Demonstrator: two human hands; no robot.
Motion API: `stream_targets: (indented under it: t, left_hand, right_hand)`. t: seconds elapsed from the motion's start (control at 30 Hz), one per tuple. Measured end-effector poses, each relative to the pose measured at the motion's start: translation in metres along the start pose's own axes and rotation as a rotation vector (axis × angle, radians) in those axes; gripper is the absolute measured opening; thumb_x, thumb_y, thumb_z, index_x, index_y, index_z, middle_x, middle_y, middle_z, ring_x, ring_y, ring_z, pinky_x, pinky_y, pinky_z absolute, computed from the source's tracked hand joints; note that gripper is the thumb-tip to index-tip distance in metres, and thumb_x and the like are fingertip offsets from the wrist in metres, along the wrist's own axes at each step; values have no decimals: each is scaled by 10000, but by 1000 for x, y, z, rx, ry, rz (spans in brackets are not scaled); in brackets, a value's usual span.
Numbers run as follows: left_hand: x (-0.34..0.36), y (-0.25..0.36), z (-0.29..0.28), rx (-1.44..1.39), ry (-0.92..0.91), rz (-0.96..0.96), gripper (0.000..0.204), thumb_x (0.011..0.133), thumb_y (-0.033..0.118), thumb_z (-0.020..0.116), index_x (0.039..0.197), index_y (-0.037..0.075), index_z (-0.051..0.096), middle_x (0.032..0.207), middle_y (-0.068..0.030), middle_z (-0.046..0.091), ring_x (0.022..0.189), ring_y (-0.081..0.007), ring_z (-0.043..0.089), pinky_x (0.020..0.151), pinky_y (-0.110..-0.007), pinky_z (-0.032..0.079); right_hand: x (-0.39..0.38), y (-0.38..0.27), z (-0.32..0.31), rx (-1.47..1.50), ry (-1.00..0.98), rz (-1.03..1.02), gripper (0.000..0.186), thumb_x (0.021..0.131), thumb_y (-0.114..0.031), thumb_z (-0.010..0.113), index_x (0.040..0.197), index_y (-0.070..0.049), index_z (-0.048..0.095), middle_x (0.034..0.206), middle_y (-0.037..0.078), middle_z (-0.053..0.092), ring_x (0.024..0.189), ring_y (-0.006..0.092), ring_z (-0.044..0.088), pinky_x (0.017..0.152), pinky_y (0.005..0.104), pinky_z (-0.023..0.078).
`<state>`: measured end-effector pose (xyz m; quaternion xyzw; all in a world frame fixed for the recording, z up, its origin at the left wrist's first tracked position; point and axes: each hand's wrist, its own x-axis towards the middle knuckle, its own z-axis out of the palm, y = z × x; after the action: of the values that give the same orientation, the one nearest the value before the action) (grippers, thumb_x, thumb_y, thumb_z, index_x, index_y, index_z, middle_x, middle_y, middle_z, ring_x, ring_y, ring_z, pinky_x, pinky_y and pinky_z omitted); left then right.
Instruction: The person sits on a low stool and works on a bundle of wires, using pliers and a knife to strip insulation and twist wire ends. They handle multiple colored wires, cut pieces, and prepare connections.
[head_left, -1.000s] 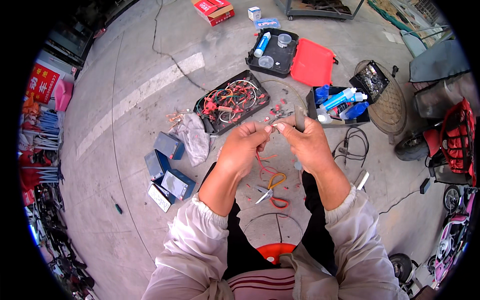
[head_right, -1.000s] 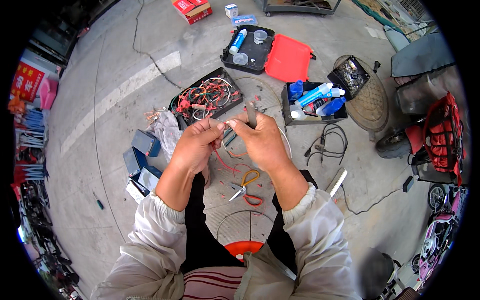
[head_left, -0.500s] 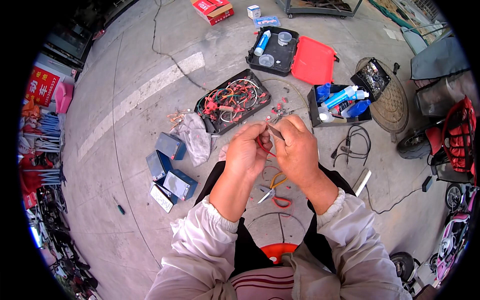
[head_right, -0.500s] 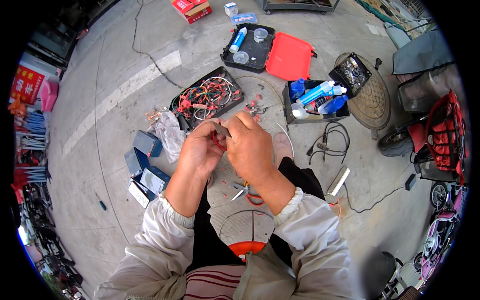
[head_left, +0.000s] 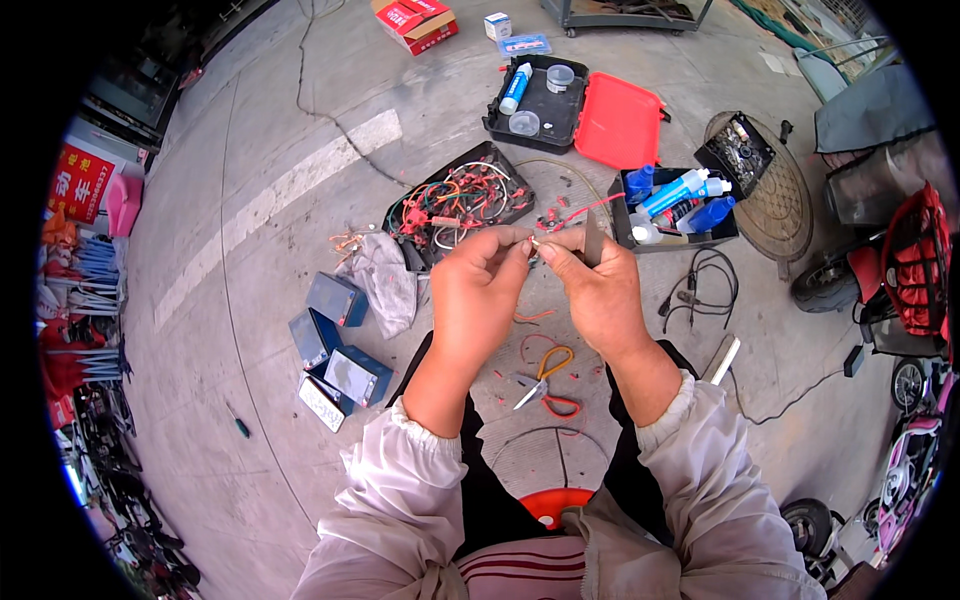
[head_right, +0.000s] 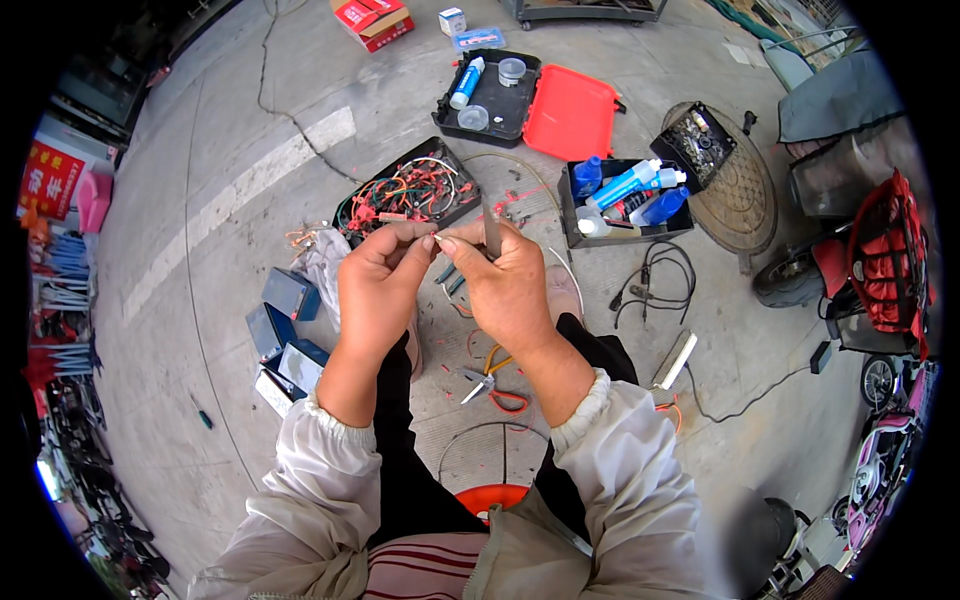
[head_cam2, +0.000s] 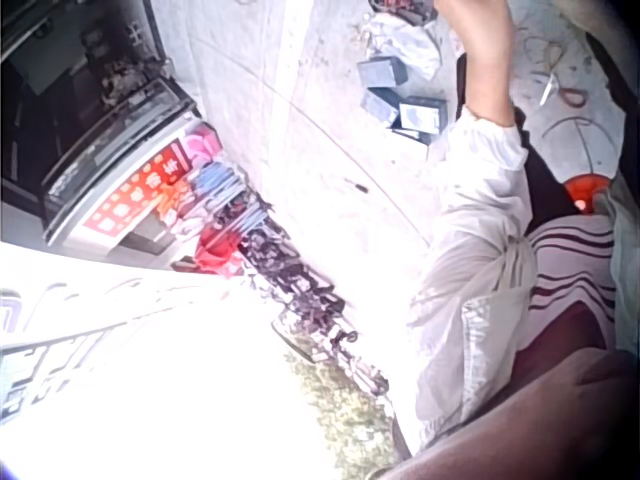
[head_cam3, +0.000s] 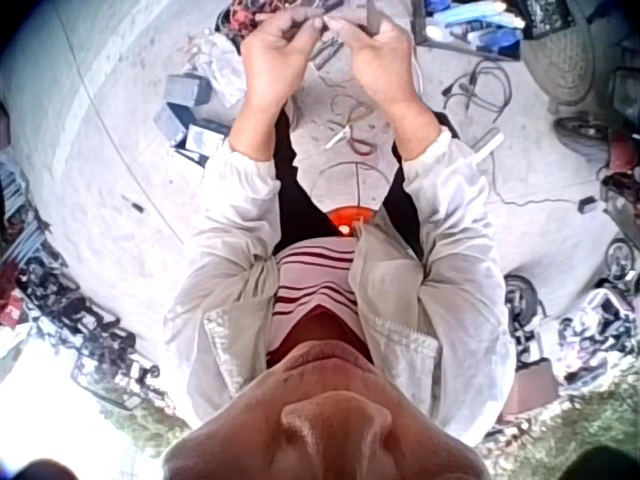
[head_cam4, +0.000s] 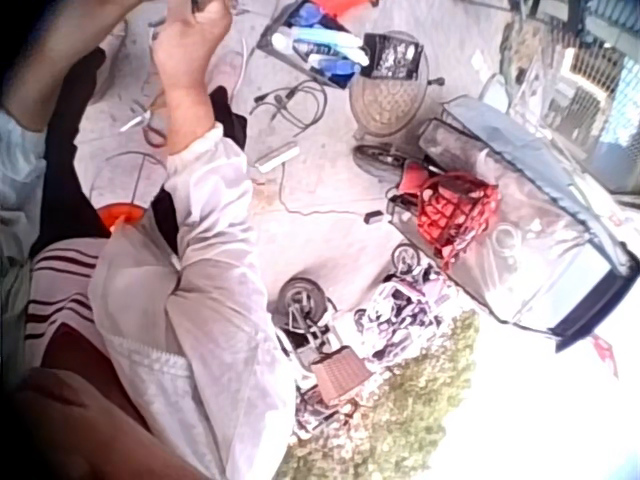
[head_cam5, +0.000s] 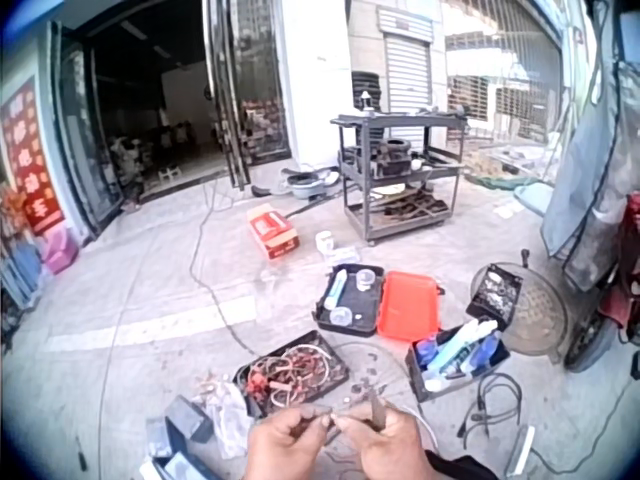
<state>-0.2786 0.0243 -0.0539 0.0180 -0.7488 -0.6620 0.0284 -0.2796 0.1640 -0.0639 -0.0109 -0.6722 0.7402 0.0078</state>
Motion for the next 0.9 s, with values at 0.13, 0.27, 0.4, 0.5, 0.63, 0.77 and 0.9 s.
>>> stream_targets:
  t: [0.13,0.27,0.4,0.5,0.63,0.77,0.9]
  left_hand:
    - [0,4,-1,-82,-38,-34,121,921,15,626,1018,-51,655,927,-73,698,851,-113,665,778,-246,542]
    - [0,7,0,-178,-59,-65,108,930,14,602,1002,-47,656,924,-75,696,839,-116,667,769,-263,559]
    - [1,6,0,-189,-53,-72,118,938,19,582,1004,-48,652,920,-80,695,823,-127,672,753,-276,570]
    - [1,3,1,-180,-38,-64,127,940,25,574,1011,-53,645,916,-85,694,813,-140,677,746,-284,573]
    - [4,3,-1,-267,-59,-90,146,949,44,556,1023,-48,642,900,-94,694,793,-157,684,737,-292,574]
    - [7,2,-7,-395,-100,-217,156,953,72,547,1018,-27,648,879,-109,696,777,-173,691,731,-299,577]
    - [8,-4,-12,-525,-135,-316,140,947,88,576,979,-19,660,905,-112,697,769,-167,684,729,-292,570]
  right_hand:
    - [1,-6,-3,116,-57,29,49,875,-25,652,899,5,681,846,52,675,779,103,599,726,266,481]
    - [3,-1,-3,161,-89,-62,62,876,-12,639,915,17,677,843,59,681,771,102,614,716,267,496]
    - [3,-2,-1,181,-88,-25,72,878,-7,629,920,27,677,837,63,685,751,96,617,692,258,499]
    - [3,-3,-2,209,-86,11,87,882,-19,630,934,29,680,837,58,687,746,90,614,683,249,495]
    - [2,-9,-5,177,-91,125,107,888,-75,650,949,8,682,777,21,653,652,53,561,578,221,454]
    - [2,-7,-10,343,-125,319,110,889,-126,675,938,-28,671,700,-23,572,529,19,440,453,196,346]
    - [6,-5,-11,526,-152,418,105,895,-138,677,933,-43,657,661,-44,526,480,13,380,413,186,301]
